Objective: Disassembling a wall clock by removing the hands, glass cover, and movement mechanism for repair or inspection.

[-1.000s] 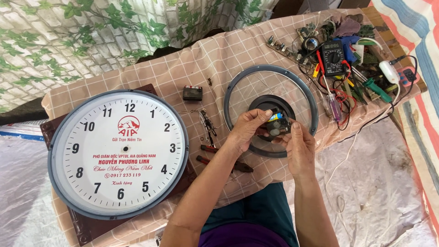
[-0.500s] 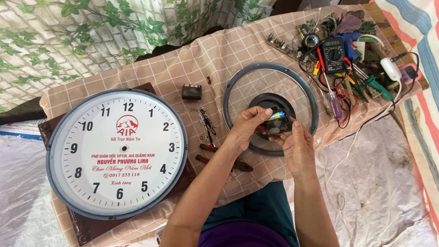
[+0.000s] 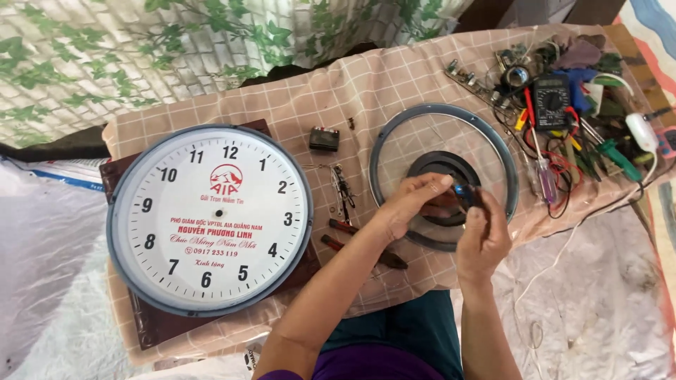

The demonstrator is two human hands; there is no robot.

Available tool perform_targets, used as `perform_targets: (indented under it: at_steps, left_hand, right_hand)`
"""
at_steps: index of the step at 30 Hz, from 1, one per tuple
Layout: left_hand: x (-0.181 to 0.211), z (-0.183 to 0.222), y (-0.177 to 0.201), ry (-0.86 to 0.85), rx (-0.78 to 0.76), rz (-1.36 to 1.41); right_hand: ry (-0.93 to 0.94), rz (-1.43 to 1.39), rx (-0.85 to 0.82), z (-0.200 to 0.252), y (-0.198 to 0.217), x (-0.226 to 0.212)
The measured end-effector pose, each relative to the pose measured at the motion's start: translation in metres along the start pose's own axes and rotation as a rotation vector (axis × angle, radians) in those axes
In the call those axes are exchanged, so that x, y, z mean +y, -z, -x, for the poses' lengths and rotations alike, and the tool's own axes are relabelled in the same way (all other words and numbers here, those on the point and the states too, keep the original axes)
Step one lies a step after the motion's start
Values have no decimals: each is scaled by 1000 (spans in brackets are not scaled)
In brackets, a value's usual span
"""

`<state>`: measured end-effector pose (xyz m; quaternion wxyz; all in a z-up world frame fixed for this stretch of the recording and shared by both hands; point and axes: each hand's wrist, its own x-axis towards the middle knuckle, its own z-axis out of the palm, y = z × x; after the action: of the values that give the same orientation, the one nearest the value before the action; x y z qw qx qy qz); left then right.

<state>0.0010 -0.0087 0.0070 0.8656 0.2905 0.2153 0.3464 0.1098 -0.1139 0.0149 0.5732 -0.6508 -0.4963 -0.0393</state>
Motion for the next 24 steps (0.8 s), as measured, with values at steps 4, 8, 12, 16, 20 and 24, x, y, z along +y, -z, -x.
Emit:
perform_targets:
  at_steps: [4,8,12,16,20,24]
  left_hand:
    - [-28,-21,20,-9,-20,58]
    - [-31,-28,25,54,-9,96]
    - [-26,-24,22,107,0,87]
    - [-23,-20,24,140,11,27]
    - [-27,-21,29,81,21,-138]
    - [-25,-23,33,31,29,-236]
  right_hand:
    - [23,2,-34,2,-8,-15]
    - [46,-29,-51,2,-10,-16]
    - [83,5,-49,6,-6,-12]
    - [86,-25,-45,12,-4,-17]
    - [75,31,-122,15,-1,-24]
    - [53,71,-210,7,1,-33]
